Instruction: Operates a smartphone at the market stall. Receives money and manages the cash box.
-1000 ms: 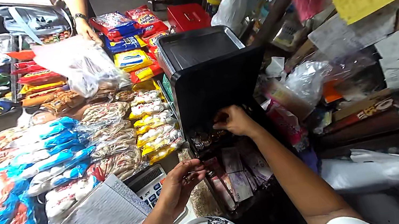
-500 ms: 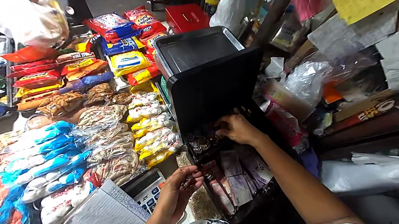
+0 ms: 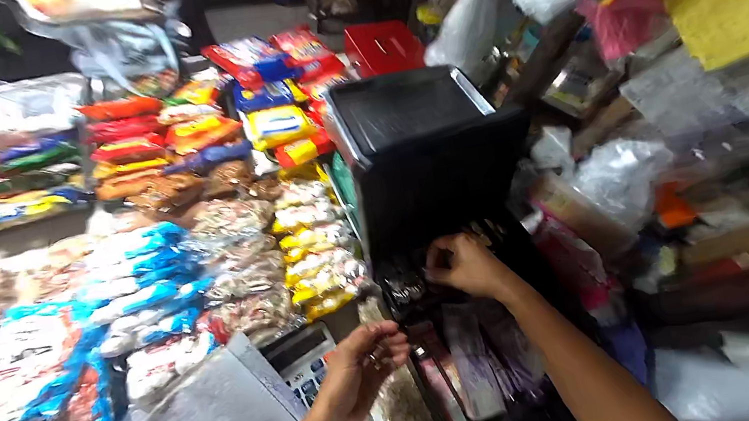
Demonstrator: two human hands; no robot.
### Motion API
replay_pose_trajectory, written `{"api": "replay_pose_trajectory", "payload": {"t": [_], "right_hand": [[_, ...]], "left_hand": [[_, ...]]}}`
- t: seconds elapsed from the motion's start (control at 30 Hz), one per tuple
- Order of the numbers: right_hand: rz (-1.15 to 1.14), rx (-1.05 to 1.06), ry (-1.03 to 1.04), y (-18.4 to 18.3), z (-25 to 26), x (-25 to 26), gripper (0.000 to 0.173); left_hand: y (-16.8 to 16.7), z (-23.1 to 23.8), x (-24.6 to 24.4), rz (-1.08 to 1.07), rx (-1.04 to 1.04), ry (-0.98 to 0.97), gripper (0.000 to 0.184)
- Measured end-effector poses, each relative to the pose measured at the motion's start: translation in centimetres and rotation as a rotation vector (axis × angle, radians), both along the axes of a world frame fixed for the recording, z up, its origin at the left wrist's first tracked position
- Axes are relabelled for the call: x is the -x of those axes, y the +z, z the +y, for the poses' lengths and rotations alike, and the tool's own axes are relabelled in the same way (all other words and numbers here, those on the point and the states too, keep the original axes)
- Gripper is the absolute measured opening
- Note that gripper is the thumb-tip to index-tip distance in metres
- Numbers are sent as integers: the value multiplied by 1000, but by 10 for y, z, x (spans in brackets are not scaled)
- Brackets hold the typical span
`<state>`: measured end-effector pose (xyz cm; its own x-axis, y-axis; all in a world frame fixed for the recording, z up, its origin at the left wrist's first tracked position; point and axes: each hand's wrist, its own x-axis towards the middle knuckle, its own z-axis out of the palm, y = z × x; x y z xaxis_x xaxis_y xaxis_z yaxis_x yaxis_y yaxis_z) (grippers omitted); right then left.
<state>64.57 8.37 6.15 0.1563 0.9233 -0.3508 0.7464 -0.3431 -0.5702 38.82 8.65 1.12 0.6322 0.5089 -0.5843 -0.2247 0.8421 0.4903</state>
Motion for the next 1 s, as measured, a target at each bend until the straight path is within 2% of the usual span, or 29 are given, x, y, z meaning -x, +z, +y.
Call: {"api": "replay_pose_trajectory", "payload": {"t": [0.1,0.17,0.27,0.33,0.4,0.5,0.57,0.6,0.67,0.73,0.8,0.87,0.9,0.93,0.97,1.0], "right_hand": [[202,-165,147,16,1,22,25],[312,-178,320,24,3,49,20],[200,-214,483,31,15,91,23],[143,-327,527,32,22,112,19],[145,-368,593,39,27,134,12],[50,-232,648,51,34,167,23],[1,-376,643,40,37,177,21],[-2,-522,632,32,37,176,16],[-19,-753,589,27,31,163,19],[-34,-806,511,30,16,136,21],[-37,-735,423,27,-8,102,20],[-52,-579,305,18,-40,67,20],[-77,-523,238,9,-56,49,21],[-120,-491,173,-3,-72,32,20],[-182,-468,110,-16,-89,17,20],[-244,-434,47,-26,-106,4,20]], "left_hand": [[4,5,0,-82,-5,-39,45],[7,7,-4,-143,63,8,48],[16,19,-2,-248,155,81,38],[25,27,8,-290,169,127,41],[44,32,22,-261,103,158,47],[58,42,38,-204,83,257,49],[52,62,50,-176,85,272,43],[48,77,56,-168,90,287,39],[51,115,70,-78,56,344,30],[66,164,88,114,-29,439,21],[74,224,112,309,-185,514,10],[71,283,142,502,-355,614,3],[76,307,158,605,-408,654,10],[94,320,168,683,-429,674,21],[128,322,169,724,-401,657,33],[159,325,162,802,-358,671,37]]}}
